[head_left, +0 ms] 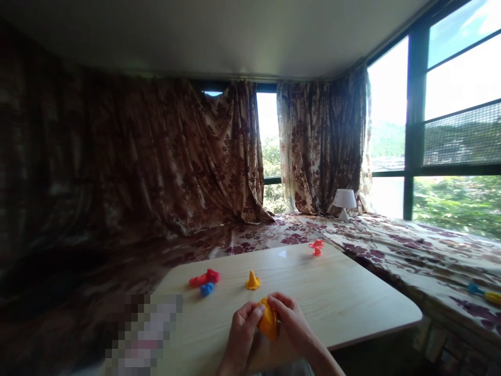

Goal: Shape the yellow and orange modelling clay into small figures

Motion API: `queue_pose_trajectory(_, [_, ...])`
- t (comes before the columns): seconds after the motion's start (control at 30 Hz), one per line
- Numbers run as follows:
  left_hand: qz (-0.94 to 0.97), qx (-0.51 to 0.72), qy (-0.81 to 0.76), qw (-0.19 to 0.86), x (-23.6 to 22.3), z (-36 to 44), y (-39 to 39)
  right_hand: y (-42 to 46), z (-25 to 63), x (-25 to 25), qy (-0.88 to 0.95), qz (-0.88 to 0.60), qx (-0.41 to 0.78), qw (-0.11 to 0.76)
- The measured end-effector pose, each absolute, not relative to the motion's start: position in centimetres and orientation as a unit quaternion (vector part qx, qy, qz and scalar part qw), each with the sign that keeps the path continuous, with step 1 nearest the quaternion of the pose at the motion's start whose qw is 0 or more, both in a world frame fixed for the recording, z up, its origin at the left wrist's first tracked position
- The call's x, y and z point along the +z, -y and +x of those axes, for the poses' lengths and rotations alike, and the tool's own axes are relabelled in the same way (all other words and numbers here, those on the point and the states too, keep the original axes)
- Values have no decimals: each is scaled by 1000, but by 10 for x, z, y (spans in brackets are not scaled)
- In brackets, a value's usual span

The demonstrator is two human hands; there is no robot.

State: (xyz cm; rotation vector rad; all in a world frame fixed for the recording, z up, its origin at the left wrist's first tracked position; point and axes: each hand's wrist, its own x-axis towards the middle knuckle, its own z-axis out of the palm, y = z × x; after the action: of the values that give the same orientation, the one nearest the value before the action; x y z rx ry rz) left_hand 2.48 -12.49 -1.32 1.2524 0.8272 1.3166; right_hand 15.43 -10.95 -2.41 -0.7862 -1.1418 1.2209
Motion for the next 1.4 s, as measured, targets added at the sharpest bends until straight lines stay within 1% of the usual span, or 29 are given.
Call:
queue_pose_trajectory(0.17, [524,575,-341,527,-13,26,128,115,154,-17,513,-351,502,602])
queue_pose_trajectory(0.43, [523,582,-354,512,-13,26,126,117,155,-13,523,-342,514,588])
queue_pose_trajectory(0.67, [527,582,-359,504,-12,26,127,114,154,-15,517,-344,496,607])
queue_pose_trajectory(0.97, [525,585,-355,506,-15,26,123,115,154,-14,520,-347,507,593])
queue_pose_trajectory(1.17, [527,581,-360,506,-13,26,124,113,153,-15,521,-342,503,599])
queue_pose_trajectory(1.4, [485,597,-351,533,-18,23,122,112,154,-17,515,-339,505,604])
